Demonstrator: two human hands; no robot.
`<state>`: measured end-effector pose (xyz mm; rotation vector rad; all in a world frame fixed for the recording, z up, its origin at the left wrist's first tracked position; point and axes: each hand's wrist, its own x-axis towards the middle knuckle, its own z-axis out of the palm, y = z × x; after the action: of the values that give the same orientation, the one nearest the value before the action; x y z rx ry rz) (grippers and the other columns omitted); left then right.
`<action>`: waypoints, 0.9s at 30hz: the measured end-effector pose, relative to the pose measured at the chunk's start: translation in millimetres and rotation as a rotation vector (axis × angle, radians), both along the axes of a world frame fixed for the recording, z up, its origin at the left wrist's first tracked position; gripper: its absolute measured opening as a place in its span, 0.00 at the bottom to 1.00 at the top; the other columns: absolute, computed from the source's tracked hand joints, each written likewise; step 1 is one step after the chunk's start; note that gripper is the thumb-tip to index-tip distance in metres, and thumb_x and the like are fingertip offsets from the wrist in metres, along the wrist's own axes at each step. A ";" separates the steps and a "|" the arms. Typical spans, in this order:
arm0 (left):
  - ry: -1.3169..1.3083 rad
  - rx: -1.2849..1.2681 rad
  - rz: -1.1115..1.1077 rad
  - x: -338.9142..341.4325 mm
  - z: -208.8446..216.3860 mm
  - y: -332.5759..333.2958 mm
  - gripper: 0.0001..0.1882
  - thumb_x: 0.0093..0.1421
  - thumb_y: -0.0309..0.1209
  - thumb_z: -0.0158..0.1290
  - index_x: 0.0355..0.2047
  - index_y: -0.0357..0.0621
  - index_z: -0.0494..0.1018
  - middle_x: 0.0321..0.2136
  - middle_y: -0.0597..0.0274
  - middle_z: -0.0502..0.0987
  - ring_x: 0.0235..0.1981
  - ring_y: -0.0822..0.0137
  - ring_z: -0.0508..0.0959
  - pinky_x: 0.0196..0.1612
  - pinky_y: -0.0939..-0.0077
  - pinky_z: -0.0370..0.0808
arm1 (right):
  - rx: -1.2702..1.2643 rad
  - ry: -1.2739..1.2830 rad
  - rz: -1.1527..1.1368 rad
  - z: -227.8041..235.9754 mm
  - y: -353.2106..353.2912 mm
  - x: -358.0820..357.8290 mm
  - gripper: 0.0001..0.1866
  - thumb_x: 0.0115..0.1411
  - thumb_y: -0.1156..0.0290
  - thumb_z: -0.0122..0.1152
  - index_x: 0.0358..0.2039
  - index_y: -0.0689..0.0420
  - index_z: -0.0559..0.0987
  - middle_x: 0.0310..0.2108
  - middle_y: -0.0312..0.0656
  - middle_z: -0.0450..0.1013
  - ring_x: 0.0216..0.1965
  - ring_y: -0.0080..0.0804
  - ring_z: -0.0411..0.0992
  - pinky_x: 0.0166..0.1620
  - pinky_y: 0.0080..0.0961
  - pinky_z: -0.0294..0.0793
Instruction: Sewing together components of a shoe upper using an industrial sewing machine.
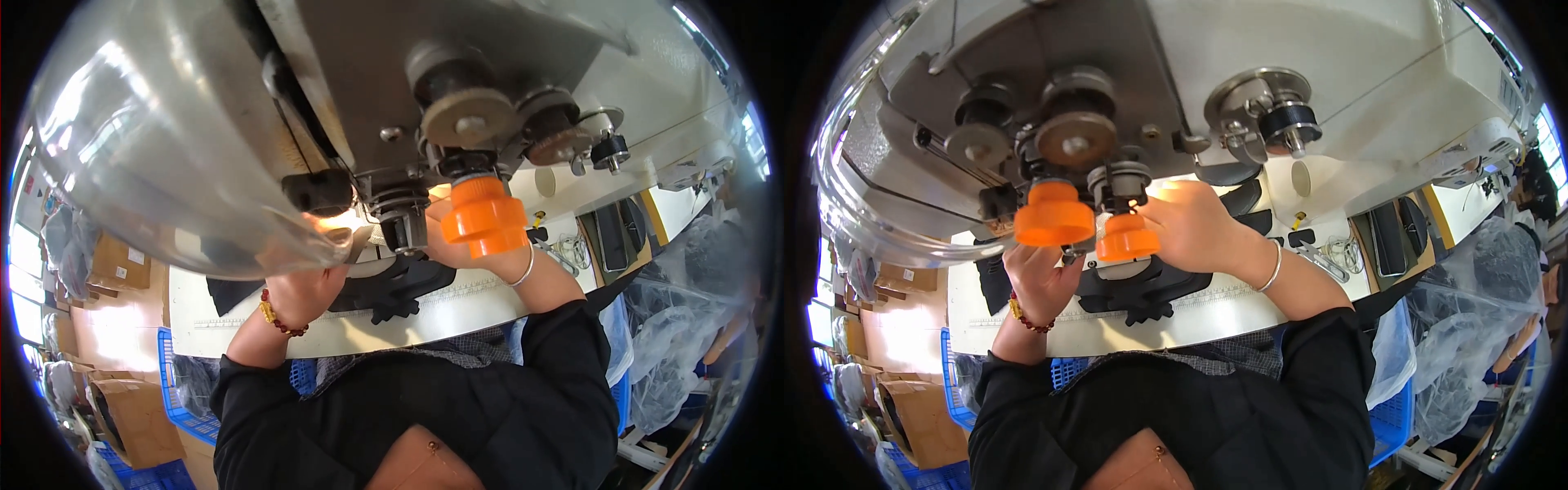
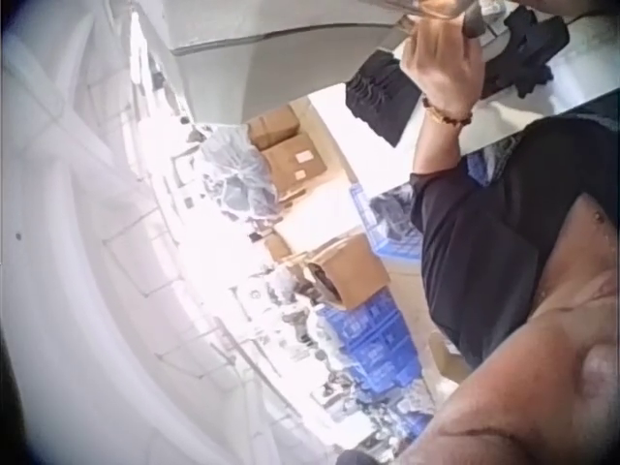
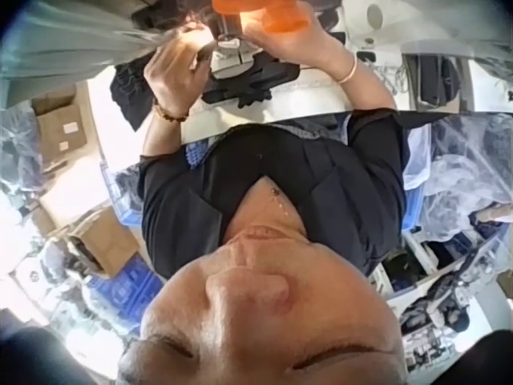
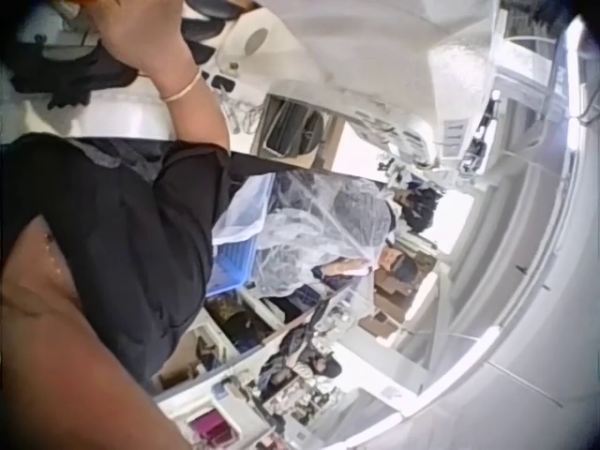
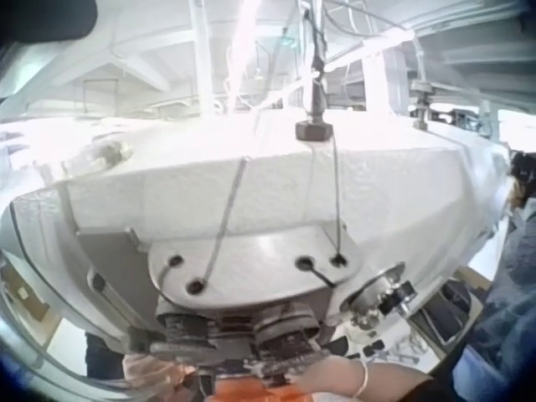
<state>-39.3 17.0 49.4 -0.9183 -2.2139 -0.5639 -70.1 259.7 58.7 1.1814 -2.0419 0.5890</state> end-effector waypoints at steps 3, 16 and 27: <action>0.014 -0.053 0.037 8.1 8.4 6.8 0.15 0.44 0.26 0.58 0.35 0.48 0.80 0.31 0.58 0.77 0.32 0.55 0.76 0.37 0.64 0.73 | 0.026 0.085 0.070 -1.5 1.4 -4.4 0.11 0.34 0.72 0.60 0.23 0.58 0.75 0.19 0.36 0.66 0.19 0.35 0.66 0.19 0.29 0.65; 0.260 -0.117 -0.039 9.0 3.0 18.4 0.10 0.40 0.22 0.57 0.27 0.39 0.79 0.26 0.60 0.76 0.27 0.60 0.77 0.26 0.72 0.71 | 0.084 0.189 0.060 -0.2 0.2 -7.0 0.10 0.34 0.70 0.61 0.22 0.52 0.74 0.17 0.34 0.63 0.18 0.34 0.64 0.21 0.29 0.64; 0.267 -0.181 0.024 18.3 1.2 23.6 0.10 0.44 0.23 0.57 0.30 0.40 0.79 0.32 0.57 0.77 0.34 0.56 0.77 0.33 0.68 0.76 | 0.059 0.051 0.092 1.8 -1.3 -1.8 0.08 0.45 0.67 0.62 0.28 0.38 0.78 0.22 0.26 0.69 0.16 0.29 0.62 0.21 0.27 0.60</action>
<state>-21.1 40.6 50.5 -0.9956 -2.0523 -0.2160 -71.9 258.4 60.5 1.3171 -1.9823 0.5398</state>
